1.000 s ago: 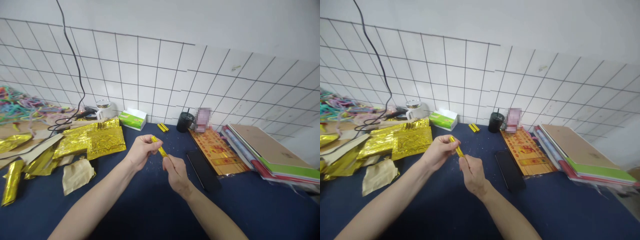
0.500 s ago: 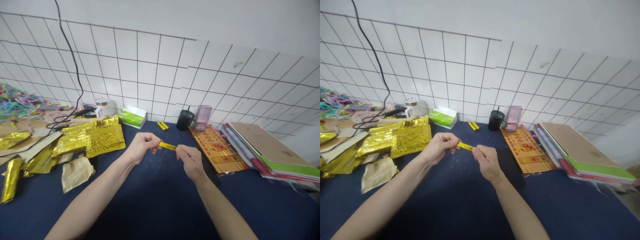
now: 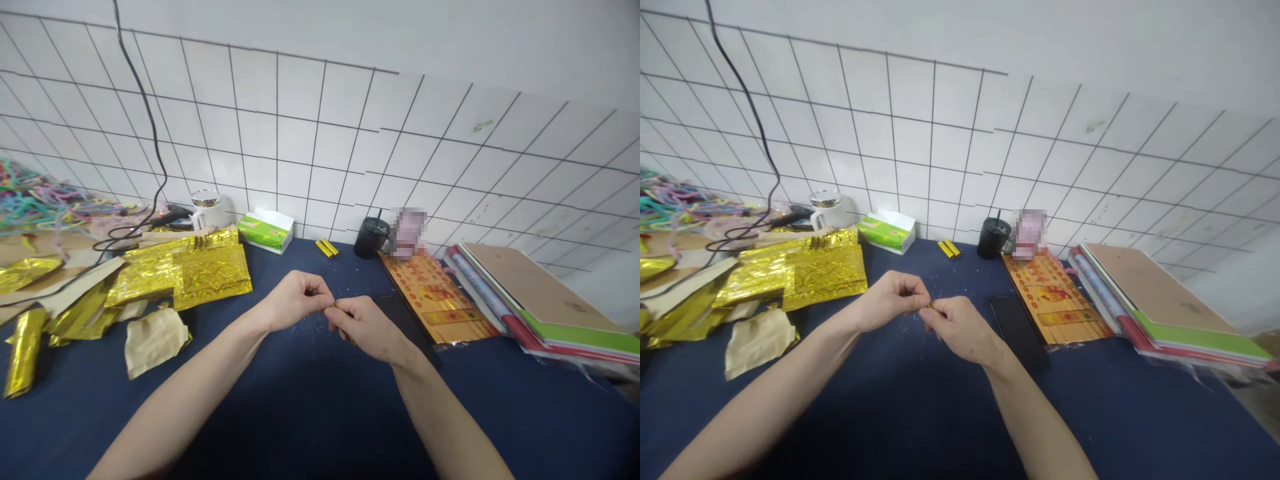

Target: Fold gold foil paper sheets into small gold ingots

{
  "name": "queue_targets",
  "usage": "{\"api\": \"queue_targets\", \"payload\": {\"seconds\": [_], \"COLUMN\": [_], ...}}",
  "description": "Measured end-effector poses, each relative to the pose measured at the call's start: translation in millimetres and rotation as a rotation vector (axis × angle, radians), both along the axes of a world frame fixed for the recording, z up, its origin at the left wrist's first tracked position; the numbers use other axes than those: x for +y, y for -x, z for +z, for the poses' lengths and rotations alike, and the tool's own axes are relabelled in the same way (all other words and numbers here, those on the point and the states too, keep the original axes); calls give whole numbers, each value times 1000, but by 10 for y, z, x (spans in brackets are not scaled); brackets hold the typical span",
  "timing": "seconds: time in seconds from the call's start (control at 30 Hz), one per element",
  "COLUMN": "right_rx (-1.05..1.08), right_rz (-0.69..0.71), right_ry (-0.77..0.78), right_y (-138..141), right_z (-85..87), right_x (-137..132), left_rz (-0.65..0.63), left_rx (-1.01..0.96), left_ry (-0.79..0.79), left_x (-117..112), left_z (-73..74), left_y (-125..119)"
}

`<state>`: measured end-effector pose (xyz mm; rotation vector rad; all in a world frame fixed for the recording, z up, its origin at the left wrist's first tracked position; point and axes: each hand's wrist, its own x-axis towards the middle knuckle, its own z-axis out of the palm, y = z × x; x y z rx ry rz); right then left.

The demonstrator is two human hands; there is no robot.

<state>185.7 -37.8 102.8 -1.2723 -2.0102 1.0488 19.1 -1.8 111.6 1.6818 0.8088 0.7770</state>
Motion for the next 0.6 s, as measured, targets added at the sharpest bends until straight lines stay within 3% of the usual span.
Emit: {"api": "queue_targets", "payload": {"seconds": [0.37, 0.5, 0.6], "right_rx": [-176, -275, -429], "right_rz": [-7, -9, -103], "right_ry": [-213, -409, -661], "right_y": [-61, -48, -9], "right_z": [19, -9, -74], "right_x": [3, -23, -34], "left_rz": [122, 115, 97], "left_rx": [-71, -113, -120], "left_ry": [7, 13, 3], "left_x": [156, 184, 187], "left_z": [7, 0, 2], "left_y": [153, 182, 188]}}
